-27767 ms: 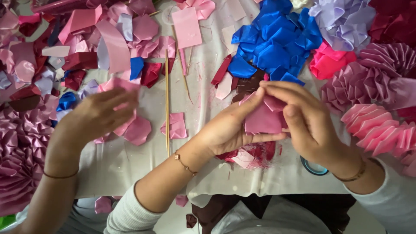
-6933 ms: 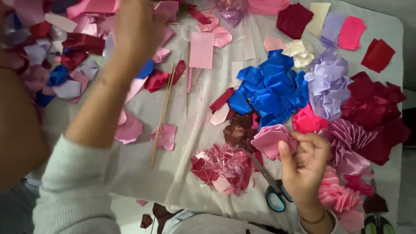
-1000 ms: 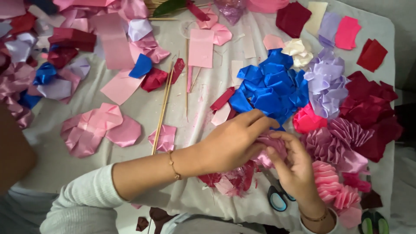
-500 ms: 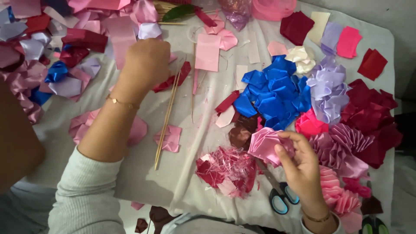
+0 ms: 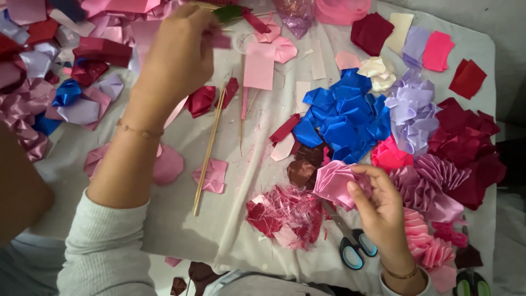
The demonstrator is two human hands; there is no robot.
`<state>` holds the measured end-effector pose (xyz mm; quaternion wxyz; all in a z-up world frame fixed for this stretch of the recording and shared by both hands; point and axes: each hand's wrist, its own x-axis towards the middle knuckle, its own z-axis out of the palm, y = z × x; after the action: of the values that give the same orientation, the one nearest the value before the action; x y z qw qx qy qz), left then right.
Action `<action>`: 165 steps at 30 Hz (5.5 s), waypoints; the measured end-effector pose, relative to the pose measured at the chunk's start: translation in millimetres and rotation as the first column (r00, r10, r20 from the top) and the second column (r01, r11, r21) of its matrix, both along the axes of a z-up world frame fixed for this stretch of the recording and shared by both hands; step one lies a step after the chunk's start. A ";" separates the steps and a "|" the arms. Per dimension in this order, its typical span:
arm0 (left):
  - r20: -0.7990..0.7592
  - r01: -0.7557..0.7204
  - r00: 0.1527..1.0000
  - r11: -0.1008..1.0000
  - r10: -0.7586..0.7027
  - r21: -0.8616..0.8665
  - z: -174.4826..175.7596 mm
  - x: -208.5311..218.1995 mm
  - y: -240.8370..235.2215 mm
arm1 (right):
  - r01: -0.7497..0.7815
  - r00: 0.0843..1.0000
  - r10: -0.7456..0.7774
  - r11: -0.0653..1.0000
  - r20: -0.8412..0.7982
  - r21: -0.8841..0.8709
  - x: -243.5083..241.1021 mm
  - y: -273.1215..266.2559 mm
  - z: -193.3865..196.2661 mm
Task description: The person folds and gathers pink fabric petals by hand to form a decorative flower, then places it on the table among other completed flowers. They repeat the process with additional pink fabric pieces, occasionally picking up and setting down finished flowers.
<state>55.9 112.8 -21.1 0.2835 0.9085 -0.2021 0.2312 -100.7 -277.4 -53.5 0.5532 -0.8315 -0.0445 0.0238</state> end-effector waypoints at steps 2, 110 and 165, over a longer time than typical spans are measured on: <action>-0.111 0.062 0.991 0.990 -0.076 -0.123 33.0 -20.0 -21.3 | -0.004 1.000 0.004 0.998 0.007 0.060 -0.1 0.8 -1.7; -0.319 0.540 0.617 0.681 -0.720 -0.494 19.9 -120.0 -155.6 | -0.040 0.996 0.048 0.992 -0.070 0.122 -5.9 -12.4 -34.5; -0.309 0.393 0.740 0.757 -0.597 -0.522 28.1 -81.7 -87.7 | 0.048 0.997 -0.037 0.986 -0.067 0.163 -3.1 3.9 -13.8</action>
<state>-25.8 25.1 7.0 0.5651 0.7620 -0.3141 -0.0379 -103.9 -273.5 -67.3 0.6213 -0.7827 -0.0108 0.0349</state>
